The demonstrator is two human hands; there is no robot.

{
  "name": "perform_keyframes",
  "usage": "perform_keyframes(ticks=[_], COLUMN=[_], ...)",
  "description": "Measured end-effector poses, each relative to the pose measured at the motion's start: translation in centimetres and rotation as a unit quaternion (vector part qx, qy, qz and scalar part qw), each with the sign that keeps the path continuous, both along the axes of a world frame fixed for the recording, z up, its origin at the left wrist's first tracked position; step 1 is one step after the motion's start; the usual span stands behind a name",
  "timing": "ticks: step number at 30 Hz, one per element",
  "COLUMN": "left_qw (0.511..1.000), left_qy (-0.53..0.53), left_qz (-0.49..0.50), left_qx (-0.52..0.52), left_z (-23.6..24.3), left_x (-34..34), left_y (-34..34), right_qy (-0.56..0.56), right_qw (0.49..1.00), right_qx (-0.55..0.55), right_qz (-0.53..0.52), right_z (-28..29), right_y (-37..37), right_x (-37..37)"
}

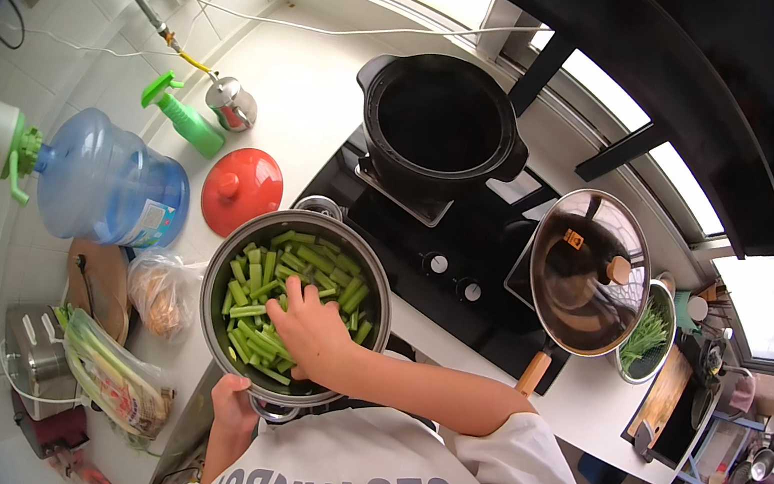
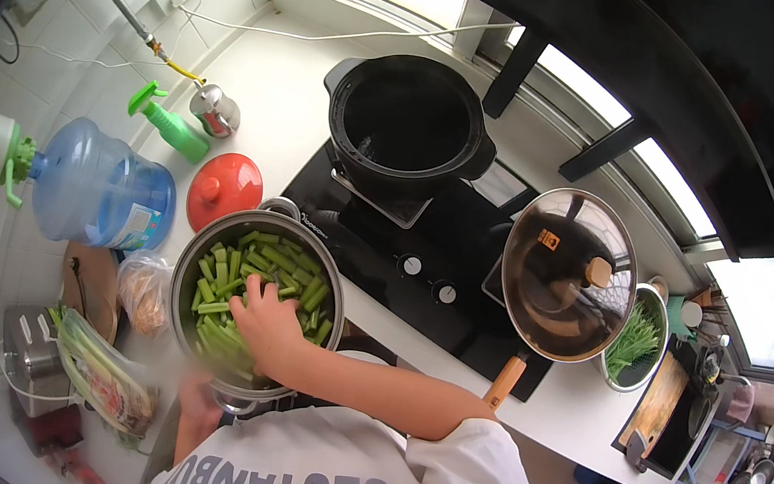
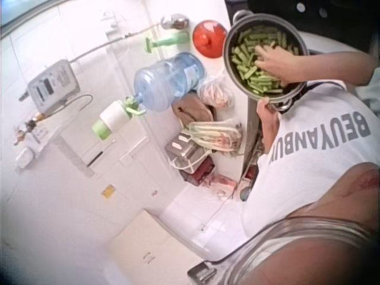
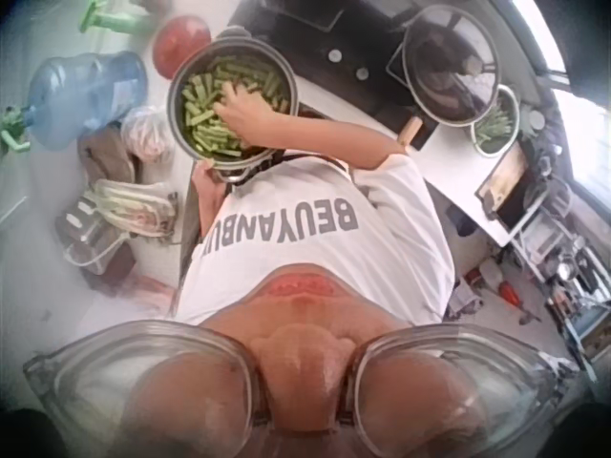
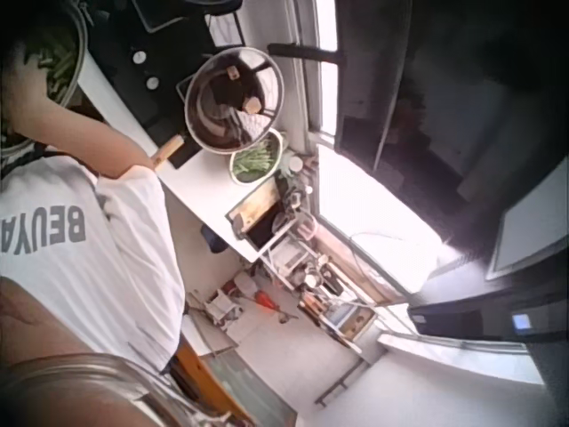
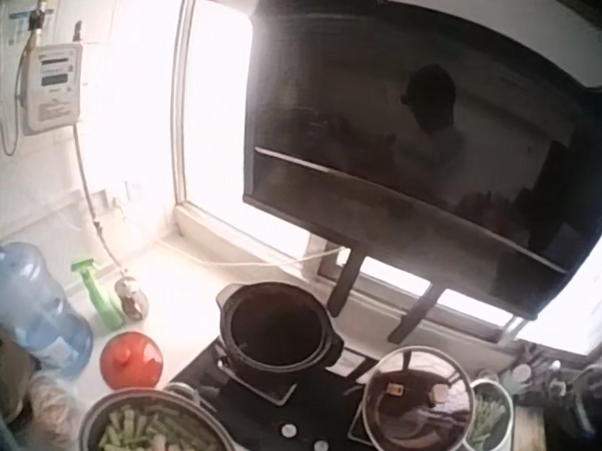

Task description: The person chops green vegetables on a wooden cutting board using a knife, then transfers the pieces into a metal colander in the sink. The person rinses the vegetables under running water and places the colander on the counter.

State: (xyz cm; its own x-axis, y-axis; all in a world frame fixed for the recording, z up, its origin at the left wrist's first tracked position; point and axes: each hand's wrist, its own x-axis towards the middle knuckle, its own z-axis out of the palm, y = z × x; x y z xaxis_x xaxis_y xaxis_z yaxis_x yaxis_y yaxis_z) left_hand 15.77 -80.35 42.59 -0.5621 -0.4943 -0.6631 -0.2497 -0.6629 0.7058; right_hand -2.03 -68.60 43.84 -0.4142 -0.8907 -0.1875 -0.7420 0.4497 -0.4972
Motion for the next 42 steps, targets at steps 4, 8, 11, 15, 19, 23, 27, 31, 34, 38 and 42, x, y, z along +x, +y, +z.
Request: perform_keyframes(ticks=[4,8,11,15,19,23,27,31,34,38,42], left_qw=[0.999,1.000,1.000,0.994,0.998,0.999,0.999,0.999,0.999,0.999,0.999], left_qy=[-0.020,-0.010,-0.022,0.024,-0.009,-0.030,-0.017,-0.033,-0.029,-0.040,-0.030], left_qz=[0.030,-0.003,-0.016,-0.108,-0.052,-0.035,-0.030,-0.003,-0.002,0.016,0.021], left_qx=[-0.006,0.002,-0.012,-0.012,0.027,0.026,0.024,0.024,0.013,-0.015,-0.016], left_z=[-0.1,0.6,1.7,0.3,1.6,0.9,1.0,1.3,1.9,3.1,3.1], left_x=[-1.5,-2.4,-4.1,-2.7,-4.1,-3.6,-4.1,-4.5,-4.9,-5.7,-5.9], left_y=[-0.8,-2.9,-4.1,-7.9,-9.2,-10.5,-10.5,-10.7,-10.5,-9.7,-9.2], right_qy=[0.063,0.118,0.202,0.144,0.094,0.102,0.082,0.056,0.031,0.049,0.081], right_qw=[0.996,0.989,0.969,0.979,0.992,0.988,0.993,0.997,0.999,0.997,0.995], right_qx=[0.031,0.047,0.036,0.062,0.003,-0.042,-0.033,-0.006,0.001,-0.049,-0.040], right_qz=[-0.054,-0.077,-0.138,-0.129,-0.088,-0.103,-0.080,-0.044,-0.030,-0.040,-0.038], right_z=[-1.1,-0.4,-0.5,-0.6,-1.3,-2.2,-2.8,-1.7,-1.3,-3.2,-3.4], right_y=[-1.2,-2.7,-4.2,-7.2,-9.0,-10.6,-11.0,-10.9,-11.0,-11.3,-11.2], right_x=[0.2,-0.3,0.0,-0.1,-0.8,-0.2,-0.6,-1.3,-1.6,-1.2,-1.1])
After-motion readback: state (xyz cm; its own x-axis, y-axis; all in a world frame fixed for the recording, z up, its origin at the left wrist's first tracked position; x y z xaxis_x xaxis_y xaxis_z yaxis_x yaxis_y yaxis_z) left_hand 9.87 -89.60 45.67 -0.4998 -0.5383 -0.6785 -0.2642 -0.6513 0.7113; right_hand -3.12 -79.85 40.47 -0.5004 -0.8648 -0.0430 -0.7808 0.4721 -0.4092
